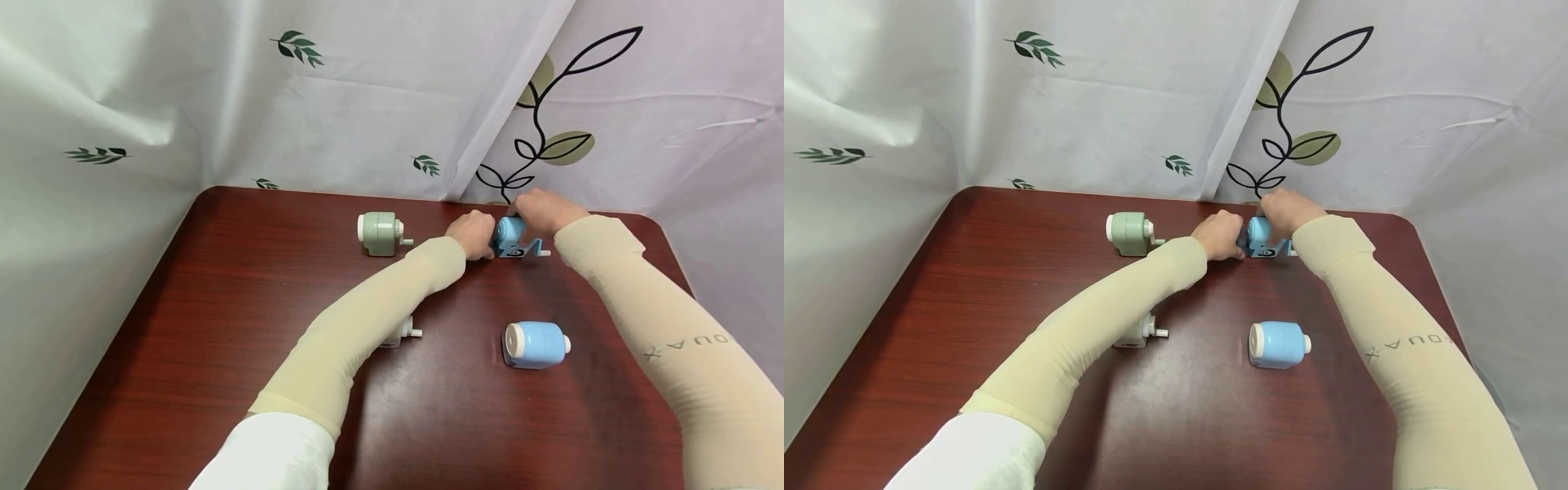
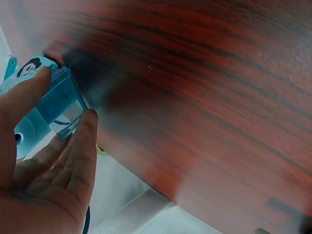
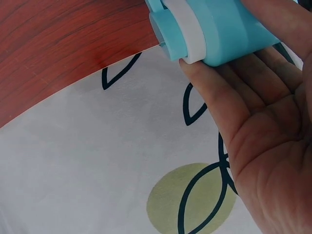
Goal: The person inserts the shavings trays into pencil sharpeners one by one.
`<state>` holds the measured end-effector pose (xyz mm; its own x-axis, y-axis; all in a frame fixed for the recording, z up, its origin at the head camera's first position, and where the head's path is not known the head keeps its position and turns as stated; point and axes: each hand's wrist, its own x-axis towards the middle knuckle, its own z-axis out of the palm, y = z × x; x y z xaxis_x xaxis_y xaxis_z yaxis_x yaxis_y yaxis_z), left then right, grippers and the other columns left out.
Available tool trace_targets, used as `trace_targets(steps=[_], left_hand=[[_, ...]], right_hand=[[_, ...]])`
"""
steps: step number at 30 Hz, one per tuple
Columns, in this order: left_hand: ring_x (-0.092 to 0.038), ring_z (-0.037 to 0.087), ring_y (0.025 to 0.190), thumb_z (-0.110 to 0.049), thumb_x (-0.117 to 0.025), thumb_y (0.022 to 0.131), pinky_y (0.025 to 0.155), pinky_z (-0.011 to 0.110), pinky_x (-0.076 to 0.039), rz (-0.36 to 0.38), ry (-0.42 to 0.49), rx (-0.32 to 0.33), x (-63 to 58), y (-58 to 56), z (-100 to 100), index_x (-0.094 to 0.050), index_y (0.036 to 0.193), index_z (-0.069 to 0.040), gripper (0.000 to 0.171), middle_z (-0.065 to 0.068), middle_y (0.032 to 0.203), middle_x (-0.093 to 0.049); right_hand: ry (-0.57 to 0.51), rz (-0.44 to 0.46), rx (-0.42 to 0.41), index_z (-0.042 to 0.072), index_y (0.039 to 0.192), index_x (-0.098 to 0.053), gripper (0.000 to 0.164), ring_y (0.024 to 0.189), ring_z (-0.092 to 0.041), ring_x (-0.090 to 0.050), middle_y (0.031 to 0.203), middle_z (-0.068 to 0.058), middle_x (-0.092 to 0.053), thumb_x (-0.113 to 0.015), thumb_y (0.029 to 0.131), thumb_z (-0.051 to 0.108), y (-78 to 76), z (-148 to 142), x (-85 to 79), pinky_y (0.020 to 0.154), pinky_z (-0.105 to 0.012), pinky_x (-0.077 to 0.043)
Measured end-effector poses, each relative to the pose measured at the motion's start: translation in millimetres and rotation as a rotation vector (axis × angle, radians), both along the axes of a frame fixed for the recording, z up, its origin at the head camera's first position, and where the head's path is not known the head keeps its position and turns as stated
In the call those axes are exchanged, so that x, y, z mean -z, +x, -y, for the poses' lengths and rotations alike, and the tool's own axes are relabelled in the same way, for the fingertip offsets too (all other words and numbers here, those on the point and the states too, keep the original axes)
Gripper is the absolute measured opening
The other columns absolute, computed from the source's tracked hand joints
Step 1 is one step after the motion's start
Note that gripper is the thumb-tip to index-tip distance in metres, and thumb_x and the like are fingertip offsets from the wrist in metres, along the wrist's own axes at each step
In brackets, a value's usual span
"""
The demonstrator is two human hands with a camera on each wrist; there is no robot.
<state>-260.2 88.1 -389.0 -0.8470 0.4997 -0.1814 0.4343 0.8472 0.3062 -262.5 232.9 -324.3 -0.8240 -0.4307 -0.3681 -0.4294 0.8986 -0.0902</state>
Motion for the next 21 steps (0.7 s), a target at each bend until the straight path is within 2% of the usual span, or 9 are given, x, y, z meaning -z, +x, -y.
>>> trace_targets(steps=[12,21], left_hand=[[-0.063,0.012,0.080,-0.031,-0.084,0.083,0.074,0.026,-0.052,-0.021,0.015,0.030,1.3,-2.0,-0.9,-0.068,0.096,-0.013,0.027,-0.003,0.085,-0.065],[-0.063,0.012,0.083,-0.030,-0.085,0.082,0.077,0.025,-0.052,-0.013,0.036,0.036,2.6,-3.2,-2.5,-0.069,0.101,-0.012,0.031,-0.002,0.093,-0.067]], right_hand=[[0.009,0.005,-0.009,-0.008,0.113,-0.069,0.047,0.088,-0.029,-0.064,0.101,-0.018,-0.070,-0.088,0.072,0.003,-0.8,0.7,-0.9,0.083,-0.047,-0.054],[0.010,0.000,-0.017,-0.007,0.112,-0.070,0.045,0.086,-0.028,-0.065,0.100,-0.017,-0.071,-0.088,0.072,0.003,-0.4,1.5,-1.2,0.081,-0.046,-0.055]])
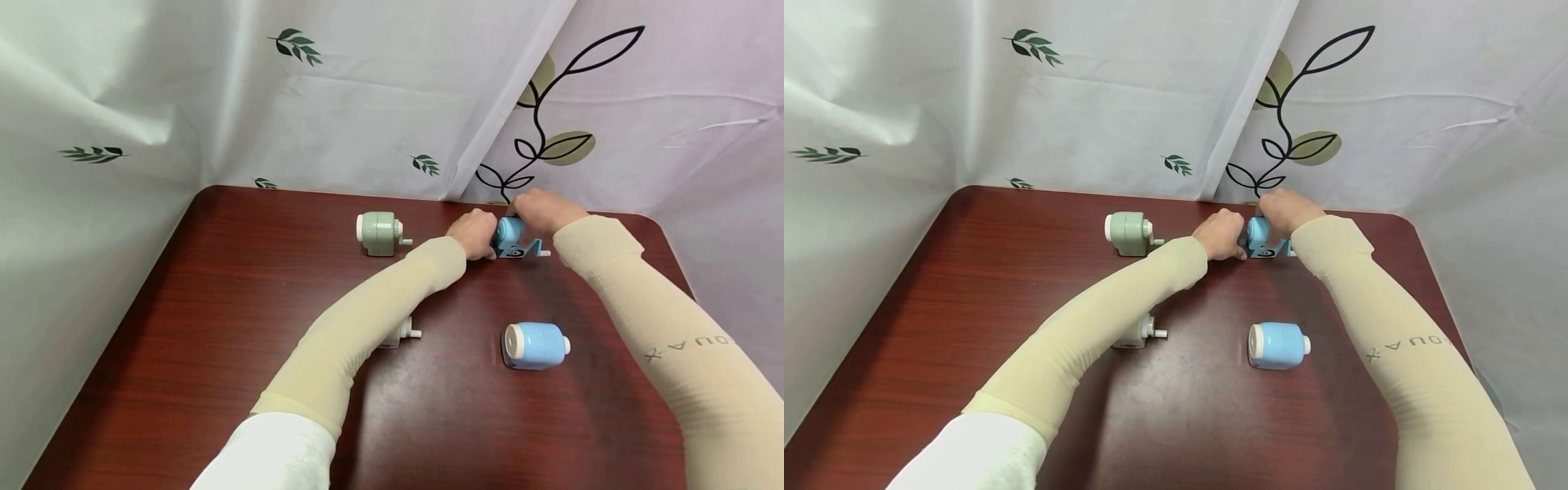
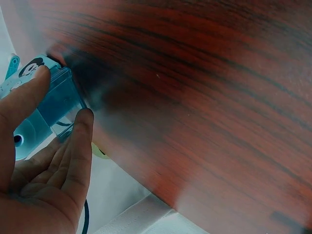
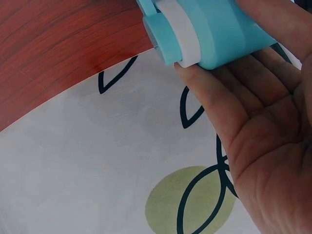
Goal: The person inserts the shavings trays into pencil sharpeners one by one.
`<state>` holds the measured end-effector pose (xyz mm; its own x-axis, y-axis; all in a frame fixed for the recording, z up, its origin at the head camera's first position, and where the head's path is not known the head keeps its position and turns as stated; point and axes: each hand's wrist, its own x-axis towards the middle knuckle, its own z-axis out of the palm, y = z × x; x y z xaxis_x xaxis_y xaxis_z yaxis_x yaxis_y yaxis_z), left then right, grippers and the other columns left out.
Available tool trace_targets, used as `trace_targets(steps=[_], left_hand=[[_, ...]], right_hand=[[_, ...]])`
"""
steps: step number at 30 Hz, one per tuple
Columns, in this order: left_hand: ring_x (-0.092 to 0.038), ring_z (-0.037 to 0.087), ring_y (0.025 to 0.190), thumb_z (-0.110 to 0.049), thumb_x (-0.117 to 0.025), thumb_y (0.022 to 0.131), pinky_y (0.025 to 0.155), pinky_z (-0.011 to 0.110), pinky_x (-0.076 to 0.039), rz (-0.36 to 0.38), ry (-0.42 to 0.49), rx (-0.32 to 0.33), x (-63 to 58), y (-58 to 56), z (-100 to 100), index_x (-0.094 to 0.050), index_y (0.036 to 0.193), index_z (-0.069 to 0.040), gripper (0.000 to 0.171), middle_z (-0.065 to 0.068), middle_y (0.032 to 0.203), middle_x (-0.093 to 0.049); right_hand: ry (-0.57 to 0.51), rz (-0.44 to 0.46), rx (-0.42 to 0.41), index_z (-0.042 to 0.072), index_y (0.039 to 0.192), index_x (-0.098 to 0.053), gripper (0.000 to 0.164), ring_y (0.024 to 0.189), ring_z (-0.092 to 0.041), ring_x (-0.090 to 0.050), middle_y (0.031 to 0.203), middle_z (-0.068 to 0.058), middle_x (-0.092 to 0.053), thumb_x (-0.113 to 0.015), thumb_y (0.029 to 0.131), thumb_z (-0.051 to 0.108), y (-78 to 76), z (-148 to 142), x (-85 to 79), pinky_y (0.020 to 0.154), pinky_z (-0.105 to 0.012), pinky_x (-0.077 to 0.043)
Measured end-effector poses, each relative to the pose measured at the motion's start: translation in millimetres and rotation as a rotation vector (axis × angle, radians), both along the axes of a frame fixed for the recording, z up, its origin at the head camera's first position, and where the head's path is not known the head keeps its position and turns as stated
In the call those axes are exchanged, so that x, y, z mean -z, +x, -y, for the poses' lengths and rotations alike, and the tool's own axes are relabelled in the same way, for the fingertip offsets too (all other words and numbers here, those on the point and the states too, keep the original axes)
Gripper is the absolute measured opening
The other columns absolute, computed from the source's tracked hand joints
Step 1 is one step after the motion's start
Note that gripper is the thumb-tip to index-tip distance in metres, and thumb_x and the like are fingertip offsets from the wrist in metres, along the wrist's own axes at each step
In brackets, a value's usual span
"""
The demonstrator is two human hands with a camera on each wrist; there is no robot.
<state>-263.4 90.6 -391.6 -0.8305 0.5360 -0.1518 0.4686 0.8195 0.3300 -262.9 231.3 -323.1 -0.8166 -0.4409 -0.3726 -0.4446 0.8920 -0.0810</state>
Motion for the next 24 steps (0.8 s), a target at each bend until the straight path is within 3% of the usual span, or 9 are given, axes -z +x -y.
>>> trace_targets(steps=[10,24], left_hand=[[-0.064,0.012,0.084,-0.032,-0.085,0.082,0.077,0.025,-0.053,-0.001,-0.009,0.009,2.3,-1.9,-3.4,-0.068,0.104,-0.010,0.035,0.000,0.098,-0.067],[-0.064,0.012,0.086,-0.031,-0.088,0.078,0.077,0.023,-0.052,0.051,0.029,-0.023,3.2,-8.4,-6.4,-0.067,0.105,-0.009,0.040,0.000,0.099,-0.067]], right_hand=[[0.001,-0.014,0.002,-0.006,0.108,-0.071,0.041,0.080,-0.025,-0.062,0.093,-0.013,-0.070,-0.087,0.071,0.002,-0.4,0.2,1.3,0.076,-0.044,-0.054],[-0.016,-0.009,-0.013,-0.006,0.106,-0.072,0.039,0.080,-0.026,-0.063,0.092,-0.013,-0.070,-0.087,0.072,0.002,-2.4,-1.4,1.7,0.076,-0.044,-0.054]])
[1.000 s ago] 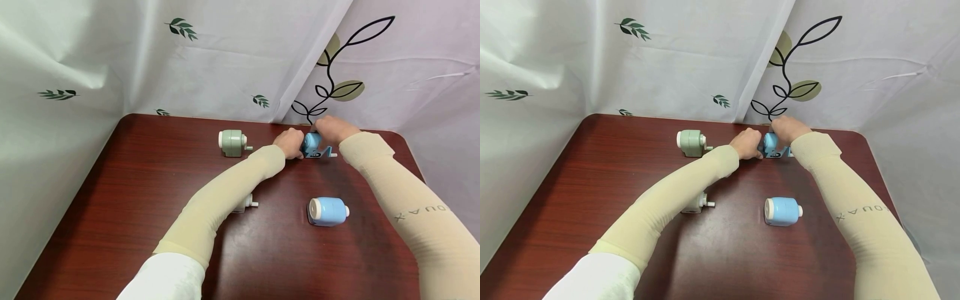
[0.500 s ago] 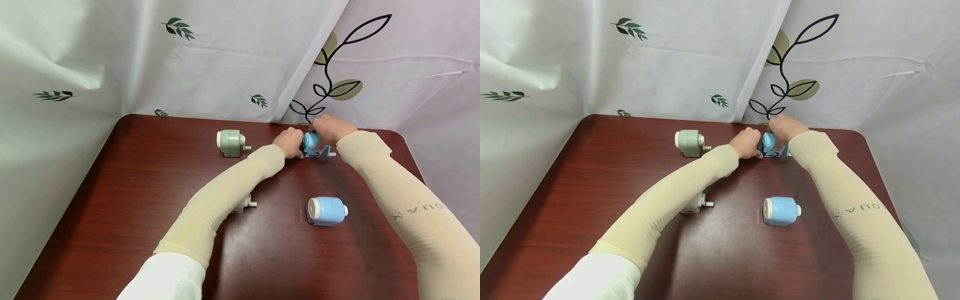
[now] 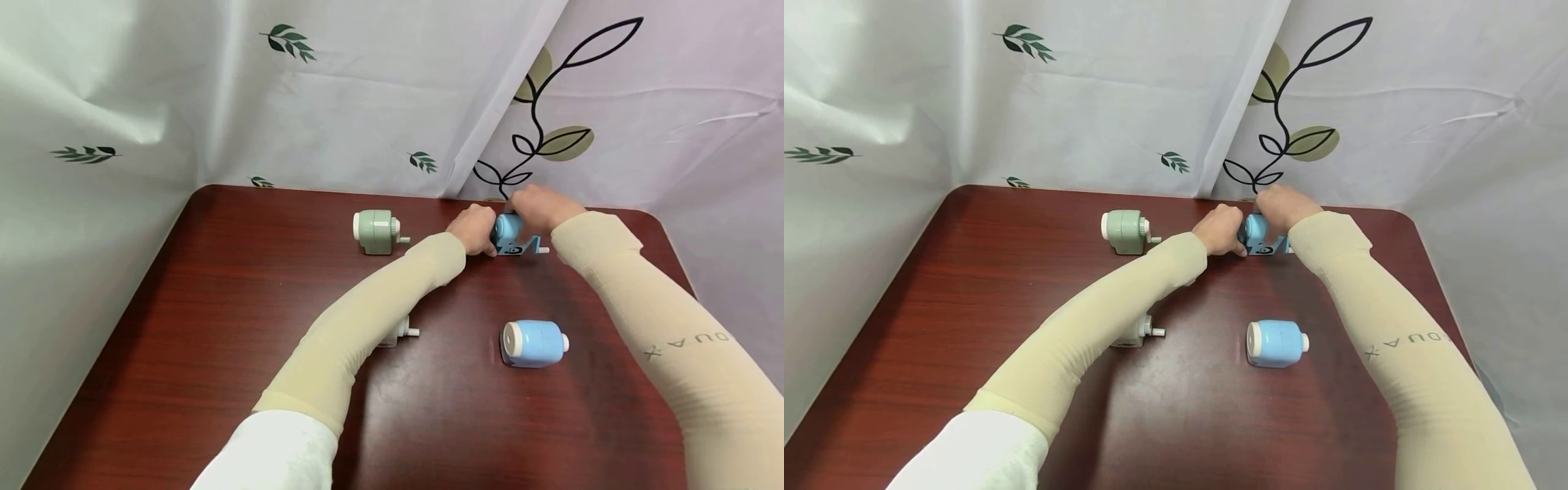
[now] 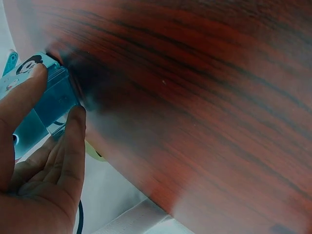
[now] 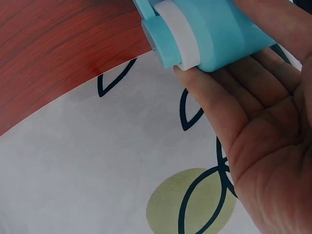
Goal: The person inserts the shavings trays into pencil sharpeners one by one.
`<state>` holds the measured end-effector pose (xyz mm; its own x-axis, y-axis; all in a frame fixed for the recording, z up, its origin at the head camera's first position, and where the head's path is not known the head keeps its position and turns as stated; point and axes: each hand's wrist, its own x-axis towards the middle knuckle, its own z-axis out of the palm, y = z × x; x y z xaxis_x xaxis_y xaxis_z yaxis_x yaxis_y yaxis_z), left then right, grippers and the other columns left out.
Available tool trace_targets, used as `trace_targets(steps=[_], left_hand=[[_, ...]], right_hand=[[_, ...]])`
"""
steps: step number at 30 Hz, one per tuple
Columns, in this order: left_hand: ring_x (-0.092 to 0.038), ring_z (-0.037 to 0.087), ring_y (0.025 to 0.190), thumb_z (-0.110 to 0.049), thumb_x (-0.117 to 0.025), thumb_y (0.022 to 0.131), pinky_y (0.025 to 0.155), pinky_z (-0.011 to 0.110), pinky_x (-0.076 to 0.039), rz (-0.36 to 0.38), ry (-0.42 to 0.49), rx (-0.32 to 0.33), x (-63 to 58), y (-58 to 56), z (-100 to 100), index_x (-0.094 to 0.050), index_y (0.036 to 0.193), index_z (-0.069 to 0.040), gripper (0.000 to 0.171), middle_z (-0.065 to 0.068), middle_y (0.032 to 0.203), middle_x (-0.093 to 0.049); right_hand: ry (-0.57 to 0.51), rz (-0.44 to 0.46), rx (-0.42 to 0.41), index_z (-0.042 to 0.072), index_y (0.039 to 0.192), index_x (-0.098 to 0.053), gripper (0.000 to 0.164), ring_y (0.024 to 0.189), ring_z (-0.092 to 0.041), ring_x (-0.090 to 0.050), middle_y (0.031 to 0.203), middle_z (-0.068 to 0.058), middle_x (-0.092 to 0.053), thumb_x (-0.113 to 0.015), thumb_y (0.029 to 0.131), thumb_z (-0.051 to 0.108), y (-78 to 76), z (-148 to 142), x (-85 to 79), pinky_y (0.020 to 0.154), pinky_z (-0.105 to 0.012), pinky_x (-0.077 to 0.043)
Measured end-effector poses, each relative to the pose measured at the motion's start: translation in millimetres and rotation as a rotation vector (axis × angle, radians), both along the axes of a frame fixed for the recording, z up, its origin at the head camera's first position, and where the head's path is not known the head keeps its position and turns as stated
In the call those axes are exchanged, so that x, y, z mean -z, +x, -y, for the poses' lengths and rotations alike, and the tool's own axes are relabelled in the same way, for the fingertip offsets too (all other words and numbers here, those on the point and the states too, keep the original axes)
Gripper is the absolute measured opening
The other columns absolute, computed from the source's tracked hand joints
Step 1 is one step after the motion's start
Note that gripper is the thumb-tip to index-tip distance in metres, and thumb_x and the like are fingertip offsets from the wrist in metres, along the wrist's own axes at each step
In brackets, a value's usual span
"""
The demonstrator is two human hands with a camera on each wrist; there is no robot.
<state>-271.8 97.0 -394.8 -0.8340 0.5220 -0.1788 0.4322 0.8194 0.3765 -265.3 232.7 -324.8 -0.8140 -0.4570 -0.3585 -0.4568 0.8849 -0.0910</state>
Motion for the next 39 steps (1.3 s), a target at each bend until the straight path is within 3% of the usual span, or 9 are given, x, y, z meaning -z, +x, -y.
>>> trace_targets(steps=[23,31,39], left_hand=[[-0.063,0.013,0.085,-0.029,-0.089,0.077,0.076,0.024,-0.051,-0.007,-0.012,0.002,-4.7,3.4,-9,-0.069,0.105,-0.011,0.039,-0.001,0.098,-0.067],[-0.063,0.014,0.100,-0.032,-0.088,0.078,0.085,0.023,-0.051,-0.010,-0.033,-0.015,-3.3,5.4,-11,-0.060,0.122,-0.009,0.057,0.002,0.116,-0.063],[-0.064,0.013,0.102,-0.033,-0.087,0.079,0.085,0.023,-0.051,0.005,-0.048,-0.029,-2.5,4.1,-10,-0.056,0.128,-0.009,0.062,0.003,0.119,-0.063]], right_hand=[[0.015,0.003,-0.004,-0.005,0.107,-0.071,0.040,0.082,-0.027,-0.062,0.094,-0.014,-0.070,-0.087,0.071,0.004,1.7,-1,-4.5,0.078,-0.045,-0.053],[0.004,-0.006,-0.022,-0.004,0.105,-0.072,0.038,0.080,-0.027,-0.061,0.091,-0.012,-0.070,-0.087,0.070,0.003,0.8,2,-2.7,0.077,-0.045,-0.053],[0.007,-0.001,-0.038,-0.004,0.103,-0.072,0.037,0.079,-0.027,-0.062,0.089,-0.012,-0.069,-0.087,0.070,0.003,-2.1,3,-3.2,0.076,-0.046,-0.053]])
